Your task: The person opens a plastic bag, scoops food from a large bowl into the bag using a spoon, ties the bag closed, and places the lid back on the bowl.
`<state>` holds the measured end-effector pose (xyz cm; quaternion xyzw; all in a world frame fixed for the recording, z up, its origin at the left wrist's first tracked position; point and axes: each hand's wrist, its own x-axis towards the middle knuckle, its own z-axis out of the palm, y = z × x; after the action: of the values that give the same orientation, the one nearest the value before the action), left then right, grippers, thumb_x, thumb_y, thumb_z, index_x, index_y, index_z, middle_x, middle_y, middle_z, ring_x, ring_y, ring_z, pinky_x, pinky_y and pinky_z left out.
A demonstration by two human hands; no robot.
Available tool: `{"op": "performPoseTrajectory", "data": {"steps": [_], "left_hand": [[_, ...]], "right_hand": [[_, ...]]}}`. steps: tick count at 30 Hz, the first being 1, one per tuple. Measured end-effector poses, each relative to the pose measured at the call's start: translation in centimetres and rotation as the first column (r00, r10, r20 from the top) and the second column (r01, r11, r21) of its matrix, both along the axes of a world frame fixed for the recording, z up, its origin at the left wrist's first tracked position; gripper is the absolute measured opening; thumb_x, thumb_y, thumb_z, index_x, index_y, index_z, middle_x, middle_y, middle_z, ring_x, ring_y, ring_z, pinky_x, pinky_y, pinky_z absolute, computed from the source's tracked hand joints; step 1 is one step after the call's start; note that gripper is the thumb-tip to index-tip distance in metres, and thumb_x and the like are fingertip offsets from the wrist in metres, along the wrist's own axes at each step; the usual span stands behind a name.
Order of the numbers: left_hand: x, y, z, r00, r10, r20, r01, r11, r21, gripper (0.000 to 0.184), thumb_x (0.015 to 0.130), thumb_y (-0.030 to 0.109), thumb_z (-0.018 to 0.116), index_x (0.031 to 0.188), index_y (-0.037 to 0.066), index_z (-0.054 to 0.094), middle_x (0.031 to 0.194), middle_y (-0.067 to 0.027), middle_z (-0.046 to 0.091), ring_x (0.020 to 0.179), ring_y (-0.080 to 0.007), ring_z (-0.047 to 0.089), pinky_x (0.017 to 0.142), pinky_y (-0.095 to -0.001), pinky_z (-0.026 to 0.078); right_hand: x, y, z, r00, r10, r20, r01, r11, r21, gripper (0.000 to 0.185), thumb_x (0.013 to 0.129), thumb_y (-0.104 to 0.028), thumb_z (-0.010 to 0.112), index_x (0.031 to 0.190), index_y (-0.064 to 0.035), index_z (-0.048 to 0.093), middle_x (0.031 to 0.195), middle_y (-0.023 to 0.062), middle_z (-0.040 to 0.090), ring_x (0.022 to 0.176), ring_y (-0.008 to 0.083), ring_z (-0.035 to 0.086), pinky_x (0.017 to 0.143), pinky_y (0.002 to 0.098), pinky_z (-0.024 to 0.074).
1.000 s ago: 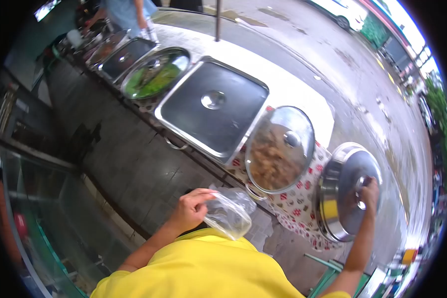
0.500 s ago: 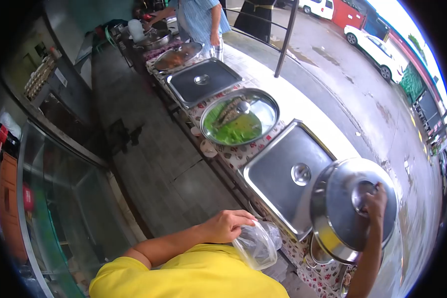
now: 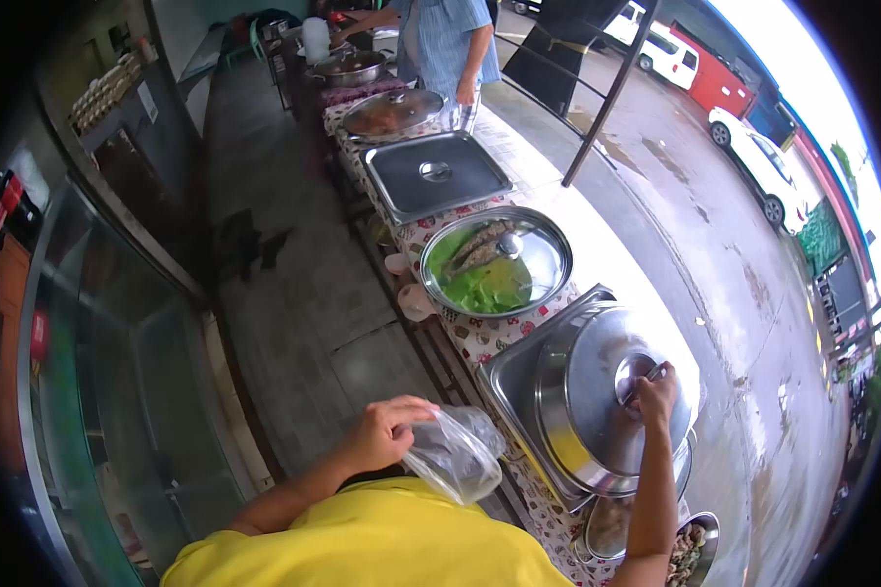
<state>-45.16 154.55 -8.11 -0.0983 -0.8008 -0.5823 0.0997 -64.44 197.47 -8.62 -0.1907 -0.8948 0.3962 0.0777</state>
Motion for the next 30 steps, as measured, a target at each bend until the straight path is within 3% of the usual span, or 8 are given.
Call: {"op": "performPoseTrajectory", "data": {"steps": [9, 15, 17, 18, 20, 23, 27, 30], "left_hand": [[1.3, -0.7, 1.1, 0.988, 0.149, 0.049, -0.144, 0.986, -0.086, 0.036, 0.071, -0.01, 0.053, 0.102, 0.002, 0.067, 0.114, -0.0066, 0.064, 0.064, -0.0102, 0.058, 0.053, -0.0232, 0.044], [1.3, 0.1, 0.5, 0.982, 0.186, -0.032, -0.189, 0.97, -0.156, 0.033, 0.071, -0.01, 0.054, 0.101, 0.001, 0.066, 0.111, -0.0074, 0.065, 0.064, -0.0107, 0.058, 0.053, -0.0228, 0.045], [1.0, 0.8, 1.7, 0.986, 0.165, 0.012, -0.162, 0.977, -0.137, 0.033, 0.072, -0.01, 0.054, 0.1, 0.001, 0.066, 0.109, -0.0079, 0.065, 0.065, -0.0122, 0.06, 0.054, -0.0228, 0.045], [0.9, 1.0, 2.0, 0.989, 0.146, 0.021, -0.141, 0.977, -0.16, 0.032, 0.072, -0.01, 0.053, 0.099, 0.001, 0.067, 0.108, -0.0089, 0.066, 0.072, -0.014, 0.063, 0.057, -0.0232, 0.046], [0.6, 1.9, 2.6, 0.992, 0.118, 0.036, -0.108, 0.97, -0.218, 0.033, 0.072, -0.011, 0.051, 0.098, 0.0, 0.067, 0.107, -0.0105, 0.066, 0.081, -0.0182, 0.064, 0.061, -0.0256, 0.049], [-0.6, 3.6, 2.5, 0.999, -0.007, 0.038, 0.016, 0.971, -0.24, 0.032, 0.073, -0.011, 0.05, 0.098, -0.001, 0.067, 0.104, -0.0135, 0.066, 0.085, -0.0202, 0.065, 0.064, -0.0263, 0.049], [-1.4, 5.5, 1.1, 0.983, -0.181, 0.039, 0.185, 0.964, -0.189, 0.031, 0.075, -0.009, 0.049, 0.1, -0.004, 0.067, 0.105, -0.0131, 0.065, 0.088, -0.0197, 0.063, 0.07, -0.0246, 0.048], [-2.1, 7.8, 1.8, 0.975, -0.21, 0.077, 0.221, 0.958, -0.185, 0.031, 0.076, -0.009, 0.048, 0.102, -0.005, 0.065, 0.109, -0.0117, 0.063, 0.093, -0.018, 0.062, 0.075, -0.0253, 0.047]], "right_hand": [[-2.1, 3.3, -6.6, 0.99, 0.063, -0.128, -0.065, 0.998, -0.014, 0.064, 0.073, 0.001, 0.06, 0.131, 0.0015, 0.035, 0.07, 0.0102, 0.053, 0.044, 0.0147, 0.052, 0.034, 0.0263, 0.0435], [-0.6, 0.3, -2.0, 0.995, 0.017, 0.094, -0.021, 0.999, 0.045, 0.062, 0.074, -0.004, 0.062, 0.13, 0.0024, 0.037, 0.084, 0.021, 0.06, 0.049, 0.0233, 0.062, 0.035, 0.0304, 0.0496], [-2.2, 3.5, -5.7, 0.993, 0.116, 0.013, -0.114, 0.939, 0.325, 0.061, 0.074, -0.009, 0.066, 0.128, 0.0035, 0.041, 0.103, 0.0271, 0.06, 0.071, 0.0338, 0.067, 0.055, 0.0387, 0.0564], [0.1, -0.9, -0.9, 0.995, 0.084, 0.062, -0.1, 0.935, 0.34, 0.06, 0.074, -0.021, 0.068, 0.124, 0.0037, 0.046, 0.103, 0.0271, 0.061, 0.101, 0.0417, 0.058, 0.089, 0.0415, 0.0461], [0.5, -1.7, -1.3, 0.983, 0.185, -0.011, -0.154, 0.848, 0.506, 0.039, 0.078, -0.025, 0.067, 0.104, 0.0034, 0.061, 0.106, 0.0248, 0.06, 0.1, 0.038, 0.057, 0.086, 0.0415, 0.0462], [1.3, -2.3, 0.4, 0.972, 0.176, 0.158, -0.213, 0.944, 0.254, 0.032, 0.076, -0.021, 0.065, 0.096, 0.003, 0.058, 0.083, 0.0202, 0.065, 0.081, 0.0337, 0.065, 0.071, 0.0419, 0.0524], [6.3, -5.7, 4.2, 0.991, 0.046, -0.129, -0.005, 0.954, 0.3, 0.024, 0.076, -0.012, 0.062, 0.099, -0.0077, 0.056, 0.092, 0.0155, 0.063, 0.083, 0.0315, 0.064, 0.069, 0.0411, 0.0527], [12.7, -9.5, 7.0, 0.734, 0.428, -0.527, -0.541, 0.838, -0.073, 0.008, 0.073, -0.002, 0.059, 0.08, -0.0041, 0.059, 0.076, 0.0119, 0.061, 0.069, 0.0271, 0.06, 0.061, 0.0364, 0.0481]]}}
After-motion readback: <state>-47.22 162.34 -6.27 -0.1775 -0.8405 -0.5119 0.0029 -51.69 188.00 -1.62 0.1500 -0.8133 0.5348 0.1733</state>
